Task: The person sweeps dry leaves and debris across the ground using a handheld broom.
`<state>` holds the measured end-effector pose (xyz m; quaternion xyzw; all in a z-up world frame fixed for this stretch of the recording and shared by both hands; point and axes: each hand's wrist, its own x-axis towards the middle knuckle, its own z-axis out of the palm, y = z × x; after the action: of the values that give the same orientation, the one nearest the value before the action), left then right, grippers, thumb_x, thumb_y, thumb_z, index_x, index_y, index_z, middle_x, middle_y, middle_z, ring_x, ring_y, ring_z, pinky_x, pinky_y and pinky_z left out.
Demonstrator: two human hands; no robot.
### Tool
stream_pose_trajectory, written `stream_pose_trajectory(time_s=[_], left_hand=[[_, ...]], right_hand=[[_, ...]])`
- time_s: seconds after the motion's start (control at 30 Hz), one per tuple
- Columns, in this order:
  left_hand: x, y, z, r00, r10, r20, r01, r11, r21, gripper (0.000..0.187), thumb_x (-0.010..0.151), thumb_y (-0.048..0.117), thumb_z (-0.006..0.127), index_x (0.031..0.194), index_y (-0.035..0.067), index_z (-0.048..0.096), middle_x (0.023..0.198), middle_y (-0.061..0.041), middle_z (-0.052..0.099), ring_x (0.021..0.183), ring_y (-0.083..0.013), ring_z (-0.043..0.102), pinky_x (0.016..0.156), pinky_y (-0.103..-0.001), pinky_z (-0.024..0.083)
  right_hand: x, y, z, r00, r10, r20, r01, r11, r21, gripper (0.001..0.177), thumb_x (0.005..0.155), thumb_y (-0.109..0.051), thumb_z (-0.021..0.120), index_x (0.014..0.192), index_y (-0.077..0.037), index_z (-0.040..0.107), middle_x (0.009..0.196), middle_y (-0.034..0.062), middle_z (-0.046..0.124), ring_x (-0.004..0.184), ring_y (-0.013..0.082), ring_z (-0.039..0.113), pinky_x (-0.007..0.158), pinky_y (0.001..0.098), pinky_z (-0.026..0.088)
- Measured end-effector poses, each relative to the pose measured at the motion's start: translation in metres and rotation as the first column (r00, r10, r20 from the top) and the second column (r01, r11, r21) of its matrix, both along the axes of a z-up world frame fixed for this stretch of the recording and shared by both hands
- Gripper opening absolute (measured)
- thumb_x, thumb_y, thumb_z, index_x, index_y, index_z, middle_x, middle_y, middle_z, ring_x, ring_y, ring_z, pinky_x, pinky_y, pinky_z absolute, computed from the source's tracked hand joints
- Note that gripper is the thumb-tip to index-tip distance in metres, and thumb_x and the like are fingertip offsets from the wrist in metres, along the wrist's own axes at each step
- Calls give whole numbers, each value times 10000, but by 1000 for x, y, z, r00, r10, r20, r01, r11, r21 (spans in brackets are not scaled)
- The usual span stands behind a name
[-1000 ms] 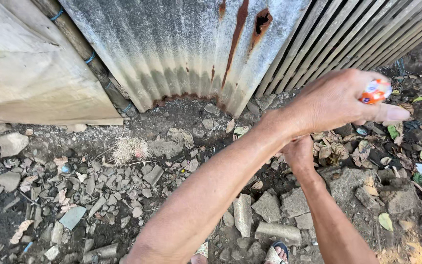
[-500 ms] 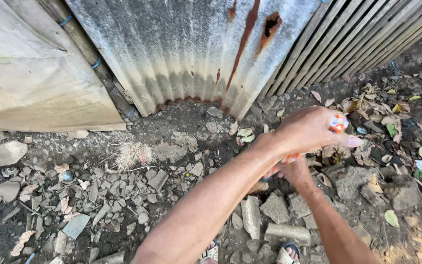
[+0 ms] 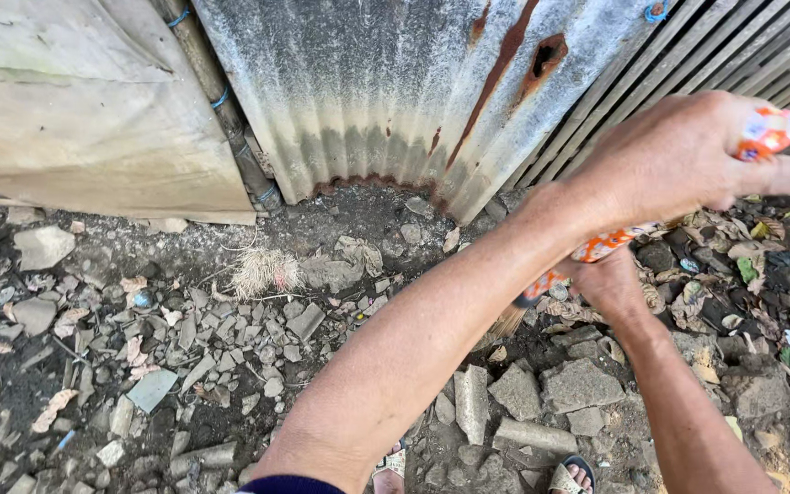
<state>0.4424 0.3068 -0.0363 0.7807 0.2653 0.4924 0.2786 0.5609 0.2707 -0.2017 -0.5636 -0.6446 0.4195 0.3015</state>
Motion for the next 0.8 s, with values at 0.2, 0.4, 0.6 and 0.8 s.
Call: stream_pose_trajectory(time_s=[0.2, 0.4, 0.6, 0.8], left_hand=[[-21, -24, -61, 995, 31, -98, -80, 832, -548, 422, 807, 593, 726, 780, 172, 700, 596, 40, 614, 449, -85, 529, 422, -261, 400], [6, -17, -62, 912, 54, -406, -250, 859, -448, 465, 804, 609, 721, 801, 145, 688, 665, 32, 603, 536, -73, 528, 465, -254, 380], [6, -7, 9, 960, 240, -146, -277, 895, -350, 460, 795, 605, 727, 752, 150, 676, 623, 52, 667, 563, -44, 635, 501, -218, 489], [33, -32, 53, 949, 316, -18, -308, 908, -283, 485, 822, 569, 786, 700, 116, 661, 604, 20, 681, 575, -71, 672, 526, -257, 529]], right_hand=[[-27, -6, -92, 994, 86, -68, -103, 947, -305, 205, 839, -27, 767, 1028, -50, 692, 815, 78, 688, 606, 159, 558, 501, 303, 445], [-36, 49, -127, 799, -72, -597, -169, 926, -337, 213, 947, -222, 636, 1135, -124, 640, 897, -52, 720, 748, 39, 658, 700, 172, 561], [-11, 55, -69, 921, 136, -365, -176, 981, -80, 141, 814, -18, 752, 945, -19, 699, 721, -8, 678, 522, 101, 568, 470, 288, 462], [15, 33, -10, 958, 181, -223, -194, 980, -36, 85, 821, -27, 754, 899, -61, 757, 676, -26, 653, 531, 65, 553, 482, 239, 462]])
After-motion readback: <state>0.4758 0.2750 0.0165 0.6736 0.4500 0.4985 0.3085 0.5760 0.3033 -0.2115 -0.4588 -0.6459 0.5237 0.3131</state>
